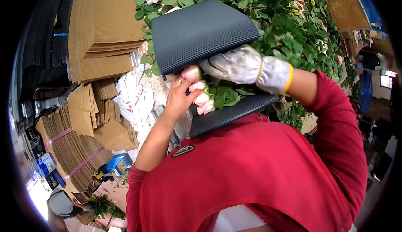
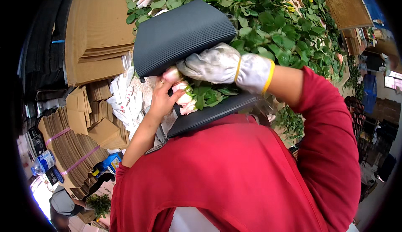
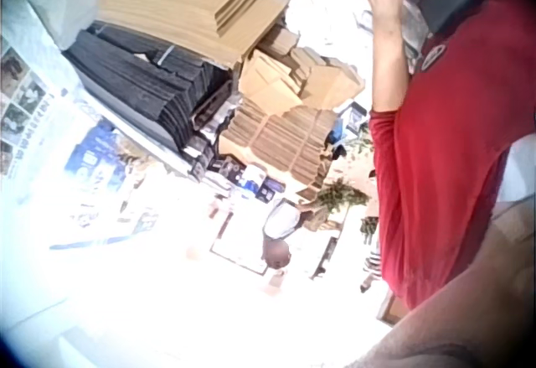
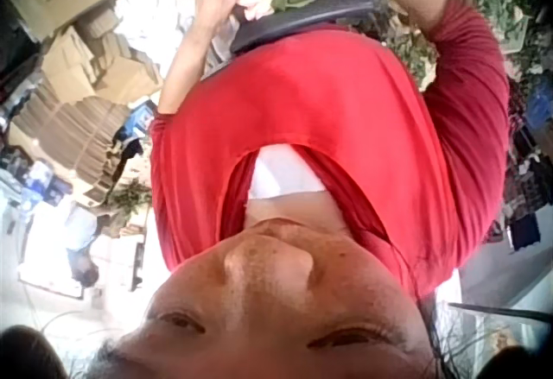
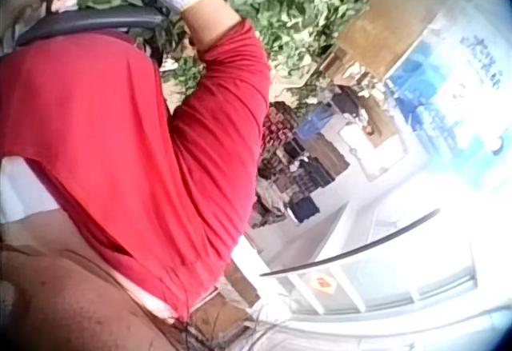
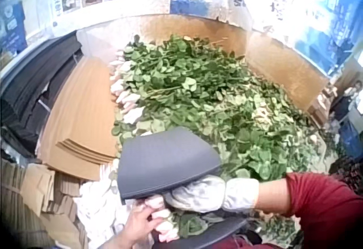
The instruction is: The person arranges pink roses and green leaves into a black rectangular box. They place the flowers and leaves into the box, adjust their positions, and then wrap the arrangement in clear plastic film.
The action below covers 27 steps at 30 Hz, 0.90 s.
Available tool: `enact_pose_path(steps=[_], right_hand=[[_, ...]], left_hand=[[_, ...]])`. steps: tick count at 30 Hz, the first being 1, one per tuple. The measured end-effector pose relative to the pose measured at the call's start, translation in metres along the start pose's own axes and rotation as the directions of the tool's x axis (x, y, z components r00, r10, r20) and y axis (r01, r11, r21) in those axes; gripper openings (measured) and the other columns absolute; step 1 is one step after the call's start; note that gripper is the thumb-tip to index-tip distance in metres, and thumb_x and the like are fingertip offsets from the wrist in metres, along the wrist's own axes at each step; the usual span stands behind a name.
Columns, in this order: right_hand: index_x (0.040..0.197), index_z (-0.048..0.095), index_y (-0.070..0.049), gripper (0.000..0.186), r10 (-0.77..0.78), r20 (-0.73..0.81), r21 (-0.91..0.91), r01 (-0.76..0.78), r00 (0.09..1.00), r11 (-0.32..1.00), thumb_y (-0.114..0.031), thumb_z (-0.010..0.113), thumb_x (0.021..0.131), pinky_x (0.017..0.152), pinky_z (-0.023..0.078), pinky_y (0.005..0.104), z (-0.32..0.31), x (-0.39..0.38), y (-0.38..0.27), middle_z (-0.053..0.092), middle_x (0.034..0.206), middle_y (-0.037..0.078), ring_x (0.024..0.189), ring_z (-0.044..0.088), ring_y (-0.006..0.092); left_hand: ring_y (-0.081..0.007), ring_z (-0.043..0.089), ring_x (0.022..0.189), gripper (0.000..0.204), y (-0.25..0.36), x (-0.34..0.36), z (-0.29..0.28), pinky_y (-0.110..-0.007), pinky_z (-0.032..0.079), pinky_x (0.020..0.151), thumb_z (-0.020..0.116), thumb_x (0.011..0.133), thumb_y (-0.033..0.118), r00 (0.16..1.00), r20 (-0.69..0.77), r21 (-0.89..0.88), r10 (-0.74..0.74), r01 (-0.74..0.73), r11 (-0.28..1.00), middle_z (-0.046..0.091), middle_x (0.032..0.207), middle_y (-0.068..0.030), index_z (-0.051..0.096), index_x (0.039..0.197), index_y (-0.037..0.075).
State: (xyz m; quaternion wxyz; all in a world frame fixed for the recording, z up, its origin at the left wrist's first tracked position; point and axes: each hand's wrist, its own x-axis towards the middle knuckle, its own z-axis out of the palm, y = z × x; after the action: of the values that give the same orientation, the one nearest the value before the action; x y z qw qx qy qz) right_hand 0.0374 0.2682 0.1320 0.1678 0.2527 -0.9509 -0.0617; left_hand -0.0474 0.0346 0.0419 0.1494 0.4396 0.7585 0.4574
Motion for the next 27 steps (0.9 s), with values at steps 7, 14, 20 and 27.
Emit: enact_pose_path(steps=[7,14,20,27], right_hand=[[0.117,0.064,-0.016,0.036,-0.099,-0.034,-0.081,0.096,0.995,0.992,-0.022,0.055,0.082,0.048,0.049,0.0289,0.014,-0.001,0.005,0.059,0.078,-0.002,0.058,0.061,0.0137],[0.106,0.064,-0.015,0.025,-0.077,-0.064,-0.086,0.071,0.995,0.994,-0.023,0.055,0.083,0.044,0.047,0.0302,0.040,-0.002,-0.011,0.059,0.075,-0.002,0.055,0.059,0.0139],[0.112,0.064,-0.012,0.030,-0.080,0.039,-0.072,0.083,0.996,0.994,-0.021,0.055,0.085,0.046,0.049,0.0268,0.038,0.002,-0.011,0.061,0.081,-0.001,0.061,0.059,0.0122],[0.106,0.063,-0.009,0.026,0.077,0.328,0.055,-0.101,0.942,0.993,-0.018,0.058,0.082,0.052,0.052,0.0349,0.004,0.024,-0.026,0.064,0.083,0.005,0.065,0.065,0.0204]], left_hand=[[-0.0333,0.054,0.108,0.040,-0.006,-0.007,0.002,-0.044,0.040,0.098,0.080,0.071,0.023,1.000,0.006,0.133,0.031,-0.031,0.991,0.068,0.110,-0.0087,0.072,0.109,0.013],[-0.0334,0.049,0.108,0.039,-0.009,-0.021,0.017,-0.047,0.037,0.098,0.077,0.074,0.032,0.995,-0.058,0.163,0.080,-0.069,0.984,0.061,0.110,-0.0099,0.072,0.109,0.016],[-0.0296,0.046,0.115,0.041,0.005,-0.020,0.011,-0.048,0.037,0.097,0.072,0.076,0.044,0.969,-0.148,0.416,0.198,-0.121,0.901,0.052,0.133,-0.0042,0.072,0.110,0.022],[-0.0297,0.051,0.121,0.046,-0.019,-0.009,0.007,-0.046,0.034,0.103,0.083,0.063,0.026,0.997,-0.081,-0.022,-0.018,0.016,1.000,0.061,0.130,-0.0066,0.073,0.108,0.017]])
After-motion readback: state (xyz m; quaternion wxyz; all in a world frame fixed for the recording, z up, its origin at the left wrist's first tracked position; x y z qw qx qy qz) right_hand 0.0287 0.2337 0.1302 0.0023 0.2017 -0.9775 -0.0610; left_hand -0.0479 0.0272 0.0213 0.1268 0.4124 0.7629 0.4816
